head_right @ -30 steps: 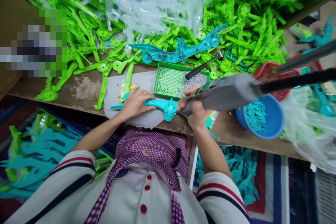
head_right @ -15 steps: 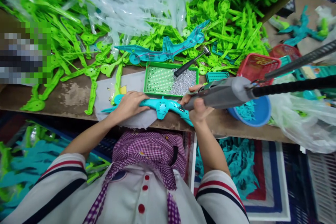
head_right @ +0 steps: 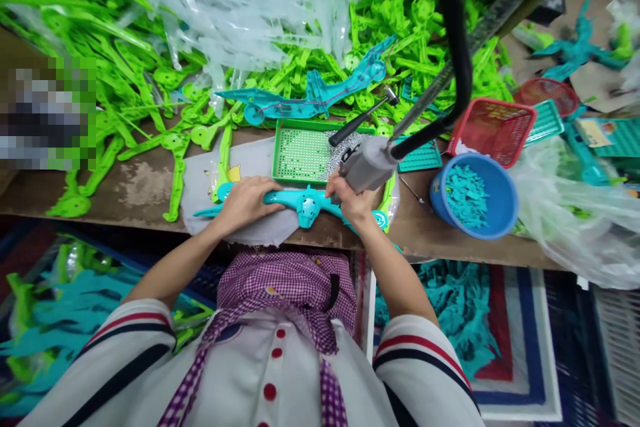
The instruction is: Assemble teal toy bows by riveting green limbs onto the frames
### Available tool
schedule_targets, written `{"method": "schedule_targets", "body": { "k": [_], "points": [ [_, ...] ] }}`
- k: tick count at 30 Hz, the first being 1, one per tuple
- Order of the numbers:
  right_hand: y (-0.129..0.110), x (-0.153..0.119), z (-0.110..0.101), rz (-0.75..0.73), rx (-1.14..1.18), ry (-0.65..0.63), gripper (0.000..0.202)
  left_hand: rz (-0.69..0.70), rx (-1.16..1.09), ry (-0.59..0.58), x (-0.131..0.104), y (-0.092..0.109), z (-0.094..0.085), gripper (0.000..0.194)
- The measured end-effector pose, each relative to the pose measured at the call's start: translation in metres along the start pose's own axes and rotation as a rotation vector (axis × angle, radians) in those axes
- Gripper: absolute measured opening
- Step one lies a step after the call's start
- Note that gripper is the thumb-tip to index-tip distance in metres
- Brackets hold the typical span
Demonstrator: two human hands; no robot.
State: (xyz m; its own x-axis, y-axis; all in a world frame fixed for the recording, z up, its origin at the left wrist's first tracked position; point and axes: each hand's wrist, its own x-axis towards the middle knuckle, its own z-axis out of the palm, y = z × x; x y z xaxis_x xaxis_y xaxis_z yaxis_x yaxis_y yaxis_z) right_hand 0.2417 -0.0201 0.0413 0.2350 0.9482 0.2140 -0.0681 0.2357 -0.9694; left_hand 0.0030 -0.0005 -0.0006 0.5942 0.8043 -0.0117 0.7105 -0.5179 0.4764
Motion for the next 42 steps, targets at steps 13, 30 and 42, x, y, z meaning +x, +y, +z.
{"method": "schedule_targets", "body": {
  "k": [13, 30, 42],
  "points": [
    [-0.006, -0.009, 0.006, -0.197, -0.098, 0.341, 0.049, -0.010, -0.003, 0.017, -0.001, -0.004, 0.000, 0.029],
    [-0.048, -0.014, -0.053, -0.140, -0.435, 0.083, 0.058, -0.048, -0.270, 0.163, -0.029, 0.024, -0.004, 0.060],
    [0.021, -0.028, -0.159, 0.598, -0.588, 0.150, 0.054, -0.797, -1.929, -0.137, 0.008, 0.180, 0.083, 0.034]
  ]
}}
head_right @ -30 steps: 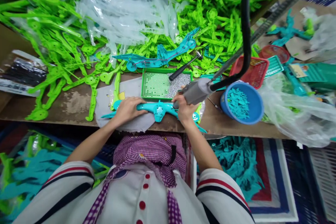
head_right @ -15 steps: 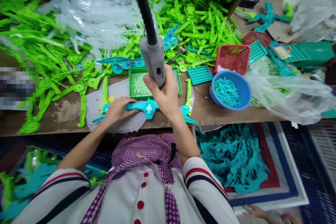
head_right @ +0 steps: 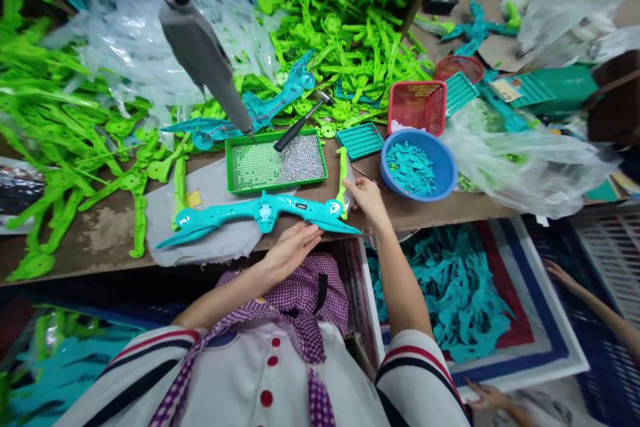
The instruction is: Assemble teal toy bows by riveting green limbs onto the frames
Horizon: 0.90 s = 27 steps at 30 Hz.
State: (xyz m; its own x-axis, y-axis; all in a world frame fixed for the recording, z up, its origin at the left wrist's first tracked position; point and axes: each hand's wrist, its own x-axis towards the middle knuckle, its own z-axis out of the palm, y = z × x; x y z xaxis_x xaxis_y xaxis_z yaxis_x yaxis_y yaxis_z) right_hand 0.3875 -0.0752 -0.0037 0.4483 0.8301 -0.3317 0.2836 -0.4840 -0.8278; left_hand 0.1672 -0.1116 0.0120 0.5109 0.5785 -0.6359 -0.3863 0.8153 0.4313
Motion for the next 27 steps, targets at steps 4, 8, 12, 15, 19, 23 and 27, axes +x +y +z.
{"method": "schedule_targets", "body": {
  "k": [4, 8, 12, 15, 19, 23, 27],
  "points": [
    [-0.001, -0.015, 0.006, 0.005, 0.317, -0.030, 0.064, 0.000, -0.119, 0.083, 0.005, -0.007, 0.018, 0.033],
    [-0.004, -0.031, 0.006, -0.005, 0.383, 0.012, 0.068, 0.095, -0.152, 0.186, 0.011, -0.013, 0.029, 0.032],
    [-0.008, -0.035, 0.006, -0.009, 0.420, 0.023, 0.067, 0.156, -0.117, 0.244, 0.017, -0.012, 0.033, 0.029],
    [-0.007, -0.031, 0.010, 0.044, 0.435, -0.013, 0.065, 0.180, -0.118, 0.296, 0.022, -0.009, 0.033, 0.027],
    [-0.001, -0.033, 0.017, 0.009, 0.428, -0.058, 0.061, 0.164, -0.122, 0.328, 0.025, -0.006, 0.036, 0.027],
    [0.003, -0.039, 0.028, 0.043, 0.423, -0.089, 0.054, 0.168, -0.124, 0.323, 0.026, -0.008, 0.040, 0.021],
    [0.002, -0.038, 0.032, 0.059, 0.418, -0.015, 0.050, 0.172, -0.150, 0.314, 0.028, -0.012, 0.040, 0.020]
  ]
}}
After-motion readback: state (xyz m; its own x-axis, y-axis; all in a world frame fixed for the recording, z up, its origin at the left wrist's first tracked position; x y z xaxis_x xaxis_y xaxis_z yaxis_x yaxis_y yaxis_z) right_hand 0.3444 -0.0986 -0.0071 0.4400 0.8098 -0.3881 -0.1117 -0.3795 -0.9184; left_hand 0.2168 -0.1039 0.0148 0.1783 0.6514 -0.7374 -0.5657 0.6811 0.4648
